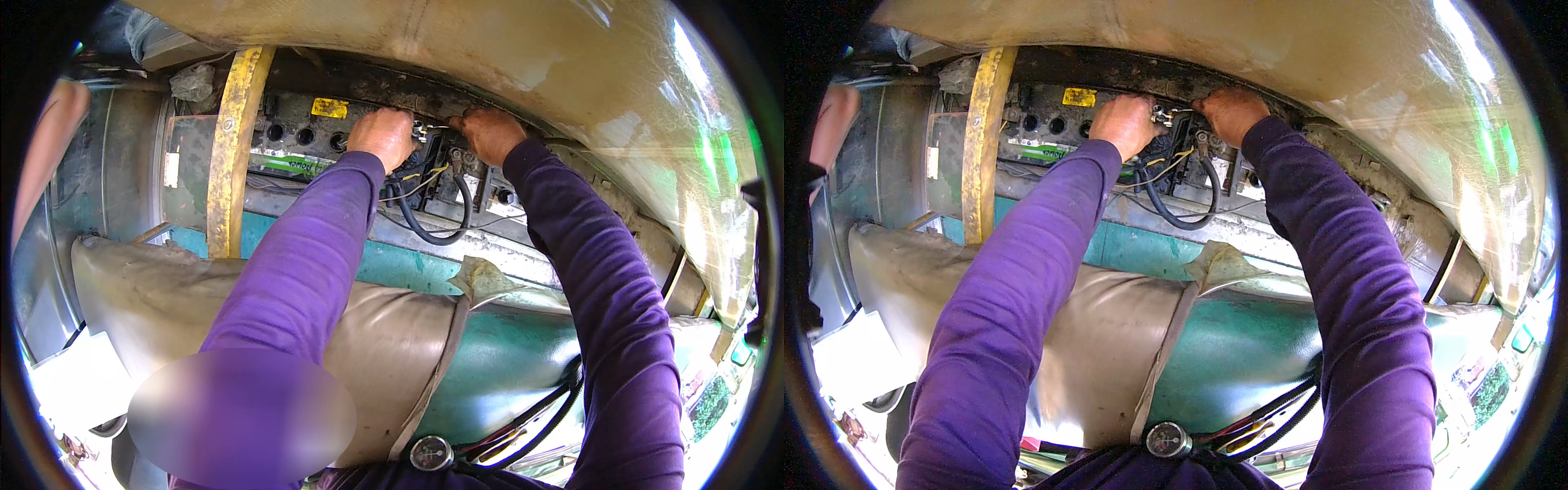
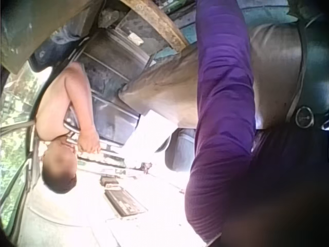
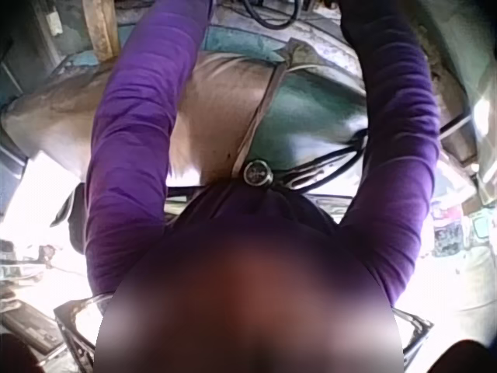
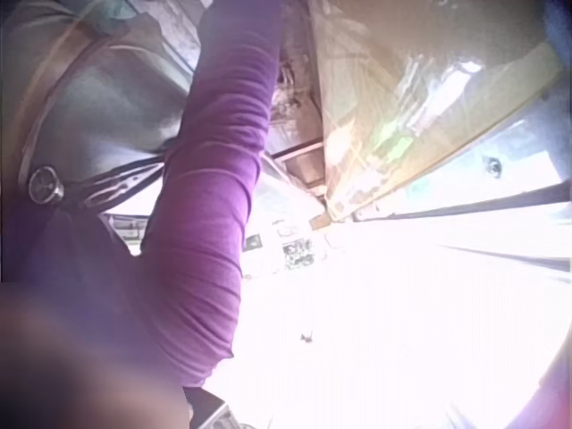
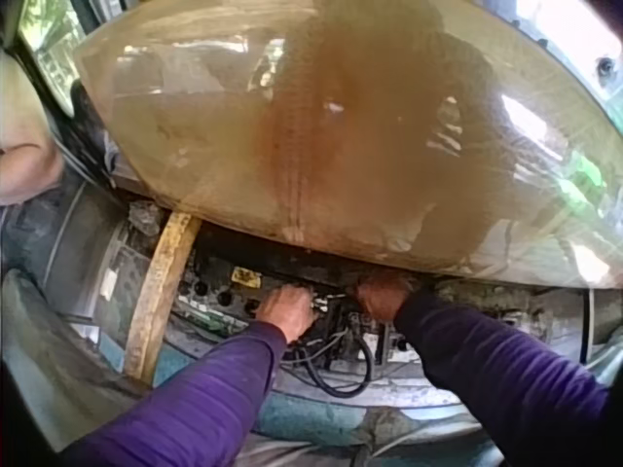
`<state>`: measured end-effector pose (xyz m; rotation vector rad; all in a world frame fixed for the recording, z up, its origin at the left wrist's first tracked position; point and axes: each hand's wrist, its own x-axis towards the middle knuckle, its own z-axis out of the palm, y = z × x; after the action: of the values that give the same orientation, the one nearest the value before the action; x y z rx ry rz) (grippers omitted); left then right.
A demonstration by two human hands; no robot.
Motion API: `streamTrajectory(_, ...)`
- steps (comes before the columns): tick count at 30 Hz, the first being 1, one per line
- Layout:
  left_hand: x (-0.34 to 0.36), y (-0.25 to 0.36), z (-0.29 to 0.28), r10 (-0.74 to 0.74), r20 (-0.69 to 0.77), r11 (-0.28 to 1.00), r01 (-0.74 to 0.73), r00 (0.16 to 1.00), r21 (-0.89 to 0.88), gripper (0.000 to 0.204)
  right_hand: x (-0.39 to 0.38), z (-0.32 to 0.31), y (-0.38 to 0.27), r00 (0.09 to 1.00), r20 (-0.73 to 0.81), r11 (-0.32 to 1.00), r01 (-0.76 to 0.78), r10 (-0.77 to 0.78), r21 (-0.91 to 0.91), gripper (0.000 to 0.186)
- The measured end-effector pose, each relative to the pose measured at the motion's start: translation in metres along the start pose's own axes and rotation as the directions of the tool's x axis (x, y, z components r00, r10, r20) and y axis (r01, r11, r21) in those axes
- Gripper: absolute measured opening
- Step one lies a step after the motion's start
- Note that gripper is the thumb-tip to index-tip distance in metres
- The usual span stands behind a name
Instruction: The person works on the electrical system of a vehicle, using a portable light to illuminate the area. They use pliers and a wrench to manipulate wires and connectors under the dashboard. Another person is visible in the driver's seat.
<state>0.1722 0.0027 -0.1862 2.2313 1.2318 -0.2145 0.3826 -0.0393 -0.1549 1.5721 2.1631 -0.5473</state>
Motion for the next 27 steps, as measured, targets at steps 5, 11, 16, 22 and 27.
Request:
streamTrajectory(5,-0.002,0.001,-0.001,-0.013,0.010,1.000,0.013,1.000,-0.019,0.040,0.020,-0.031,-0.030,0.997,0.077,1.000,0.000,0.000,-0.006,0.030)
streamTrajectory(11,-0.001,-0.001,0.000,-0.031,-0.014,0.997,0.030,0.999,-0.075,0.038,0.060,-0.051,-0.058,0.984,0.157,0.993,-0.098,0.087,0.065,0.029)
streamTrajectory(16,-0.001,-0.002,0.002,-0.009,-0.027,1.000,0.009,1.000,-0.005,0.041,0.017,-0.036,-0.029,0.994,-0.085,0.997,-0.069,0.065,-0.043,0.026)
streamTrajectory(22,-0.001,-0.002,0.005,0.025,-0.071,1.000,-0.025,0.997,0.004,0.044,-0.011,0.011,-0.001,0.997,-0.072,0.997,-0.029,0.035,0.071,0.035)
streamTrajectory(27,-0.003,-0.001,0.002,0.025,-0.069,1.000,-0.026,0.997,-0.010,0.042,-0.004,0.011,-0.010,1.000,0.004,0.998,-0.029,0.029,0.052,0.033)
